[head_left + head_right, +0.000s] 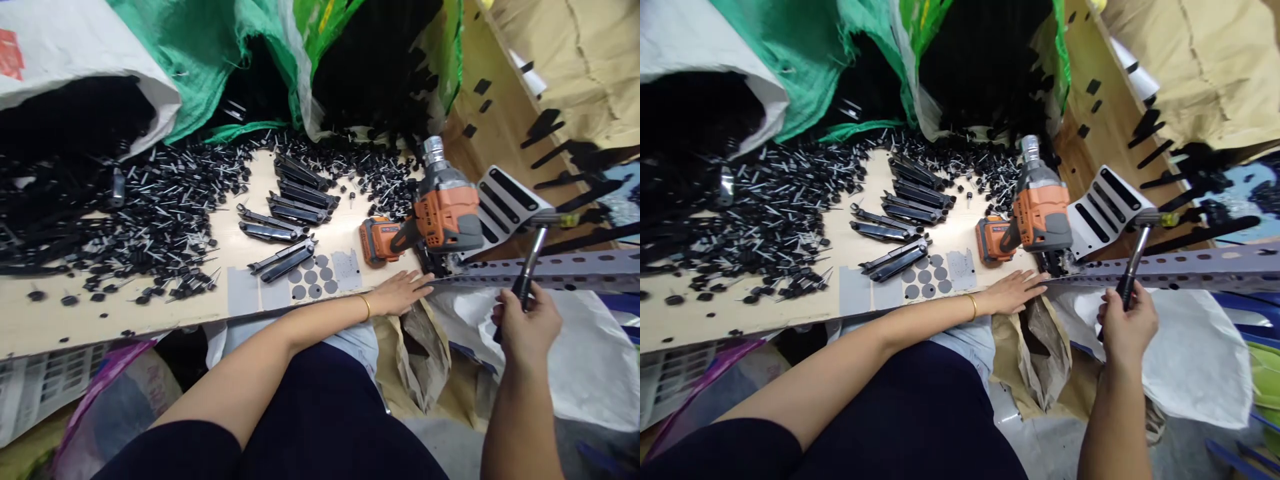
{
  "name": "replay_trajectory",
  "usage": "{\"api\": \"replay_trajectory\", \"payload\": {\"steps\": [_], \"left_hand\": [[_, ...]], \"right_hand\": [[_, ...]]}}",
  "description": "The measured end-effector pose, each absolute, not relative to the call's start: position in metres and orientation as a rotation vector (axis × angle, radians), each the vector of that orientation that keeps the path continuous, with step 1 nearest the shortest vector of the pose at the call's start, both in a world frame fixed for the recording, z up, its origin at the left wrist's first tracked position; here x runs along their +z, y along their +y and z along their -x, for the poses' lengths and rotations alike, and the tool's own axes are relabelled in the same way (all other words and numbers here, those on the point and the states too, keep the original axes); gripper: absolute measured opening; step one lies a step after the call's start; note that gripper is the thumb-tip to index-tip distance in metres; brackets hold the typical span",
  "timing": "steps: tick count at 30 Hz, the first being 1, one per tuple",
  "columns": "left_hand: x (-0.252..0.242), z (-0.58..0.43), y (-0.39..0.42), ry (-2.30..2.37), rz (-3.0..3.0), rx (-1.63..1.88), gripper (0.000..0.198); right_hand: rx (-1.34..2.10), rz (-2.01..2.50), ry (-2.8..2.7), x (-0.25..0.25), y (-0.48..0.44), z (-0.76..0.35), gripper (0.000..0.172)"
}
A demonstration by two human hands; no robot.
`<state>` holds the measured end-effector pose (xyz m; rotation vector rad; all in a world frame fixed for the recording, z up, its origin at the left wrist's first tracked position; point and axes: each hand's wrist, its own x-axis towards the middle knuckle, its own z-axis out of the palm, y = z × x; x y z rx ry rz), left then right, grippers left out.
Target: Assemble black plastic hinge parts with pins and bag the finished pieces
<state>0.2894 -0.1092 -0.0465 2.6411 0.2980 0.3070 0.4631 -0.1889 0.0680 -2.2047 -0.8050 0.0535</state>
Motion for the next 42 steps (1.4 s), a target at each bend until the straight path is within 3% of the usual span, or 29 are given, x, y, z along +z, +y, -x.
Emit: {"api": "replay_trajectory", "payload": {"steps": [3,5,8,11,13,19,30,38,42], "left_hand": [[-0.031,-0.234,-0.116,0.298,-2.605,0.446,0.054],[-0.021,-0.182,-0.118,0.414,-2.596,0.563,0.048],[-0.013,-0.107,-0.113,1.076,-2.526,0.598,0.044],[-0.019,-0.059,-0.101,1.654,-2.389,0.355,0.049],[-0.027,-0.046,-0.093,1.718,-2.398,0.174,0.047],[-0.035,-0.037,-0.086,1.608,-2.507,0.145,0.045],[-0.031,-0.038,-0.088,1.627,-2.437,0.131,0.049],[-0.030,-0.038,-0.087,1.629,-2.430,0.140,0.049],[-0.034,-0.040,-0.089,1.626,-2.463,0.148,0.049]], "right_hand": [[0.117,1.894,-0.600,0.071,-0.176,-0.441,0.045],[0.142,1.685,-0.720,0.082,-0.177,-0.416,0.035],[0.574,1.627,-0.934,0.091,-0.193,-0.367,0.018],[1.117,1.804,-1.217,0.071,-0.206,-0.315,0.019],[1.211,1.914,-1.422,0.048,-0.204,-0.289,0.024],[0.854,2.119,-1.690,0.020,-0.186,-0.274,0.049],[0.343,2.136,-1.859,0.036,-0.176,-0.268,0.047],[0.287,2.124,-1.941,0.039,-0.166,-0.277,0.046],[0.491,2.120,-2.084,0.040,-0.161,-0.275,0.045]]}}
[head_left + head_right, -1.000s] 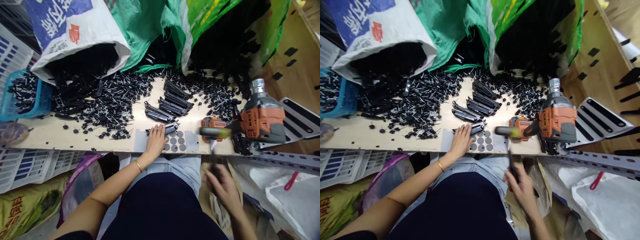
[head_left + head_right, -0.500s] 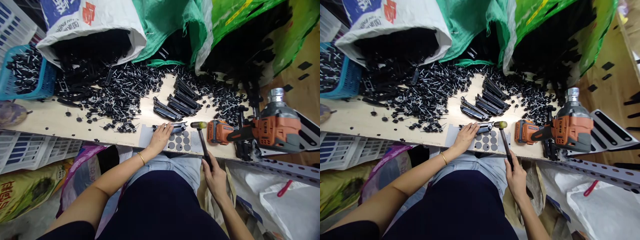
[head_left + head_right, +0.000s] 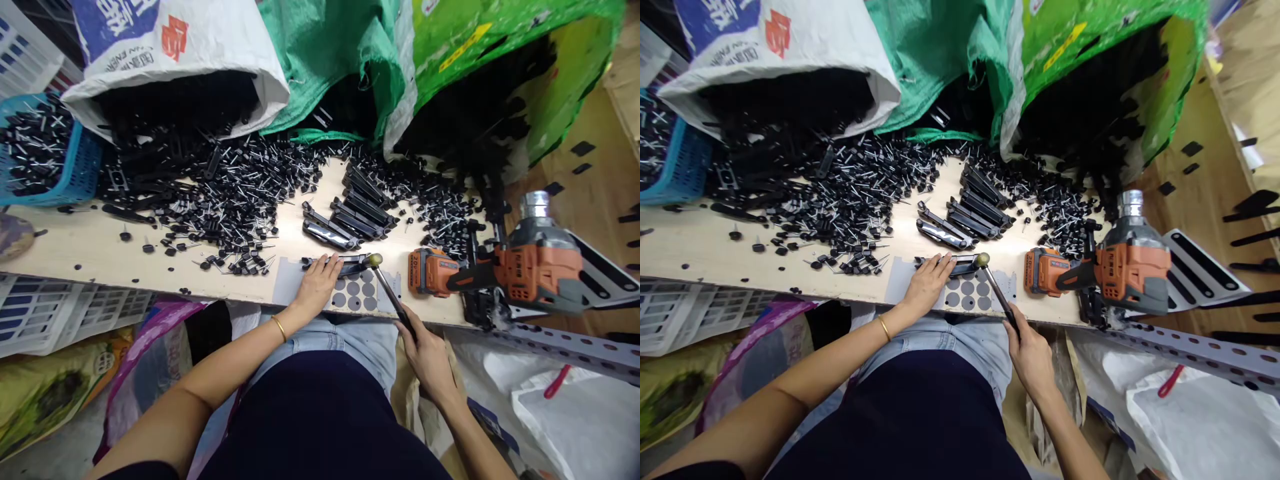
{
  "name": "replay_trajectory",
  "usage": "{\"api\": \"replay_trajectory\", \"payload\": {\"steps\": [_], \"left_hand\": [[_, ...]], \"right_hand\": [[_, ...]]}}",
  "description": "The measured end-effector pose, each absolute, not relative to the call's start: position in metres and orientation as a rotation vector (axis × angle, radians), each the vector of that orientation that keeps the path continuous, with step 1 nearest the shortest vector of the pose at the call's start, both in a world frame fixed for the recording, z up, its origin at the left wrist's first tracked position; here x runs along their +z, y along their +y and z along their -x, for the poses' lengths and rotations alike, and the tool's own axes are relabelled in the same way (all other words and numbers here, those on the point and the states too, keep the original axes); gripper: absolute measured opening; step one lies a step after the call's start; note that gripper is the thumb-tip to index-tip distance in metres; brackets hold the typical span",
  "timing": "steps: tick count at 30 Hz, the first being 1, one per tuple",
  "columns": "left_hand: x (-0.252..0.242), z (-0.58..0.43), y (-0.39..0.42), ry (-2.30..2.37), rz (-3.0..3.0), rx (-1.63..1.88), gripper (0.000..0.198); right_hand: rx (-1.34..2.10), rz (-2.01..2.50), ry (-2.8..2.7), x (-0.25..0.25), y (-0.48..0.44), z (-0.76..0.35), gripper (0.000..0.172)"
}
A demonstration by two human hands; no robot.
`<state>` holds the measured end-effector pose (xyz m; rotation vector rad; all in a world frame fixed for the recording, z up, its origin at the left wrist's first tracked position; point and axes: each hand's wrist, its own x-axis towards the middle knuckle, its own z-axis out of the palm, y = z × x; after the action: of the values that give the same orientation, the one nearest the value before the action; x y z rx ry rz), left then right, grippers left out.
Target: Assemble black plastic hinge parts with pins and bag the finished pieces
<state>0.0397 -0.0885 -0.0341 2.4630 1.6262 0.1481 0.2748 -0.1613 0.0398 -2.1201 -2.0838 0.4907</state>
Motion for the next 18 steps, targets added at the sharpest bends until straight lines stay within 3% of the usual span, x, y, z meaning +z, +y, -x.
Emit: {"api": "replay_trajectory", "payload": {"steps": [6,11,18], "left_hand": [[-0.027,-0.034,-0.084,1.583,-2.418,0.289,0.044],[-0.013,-0.018,-0.051,1.688,-2.332,0.503,0.047],[-0.018,-0.032,0.008,1.576,-2.433,0.421,0.050]], "right_hand": [[0.315,2.091,-1.819,0.055,-0.134,-0.276,0.046],[0.659,2.114,-1.832,0.051,-0.121,-0.277,0.051],[0.403,2.188,-1.670,0.056,-0.103,-0.284,0.053]]}}
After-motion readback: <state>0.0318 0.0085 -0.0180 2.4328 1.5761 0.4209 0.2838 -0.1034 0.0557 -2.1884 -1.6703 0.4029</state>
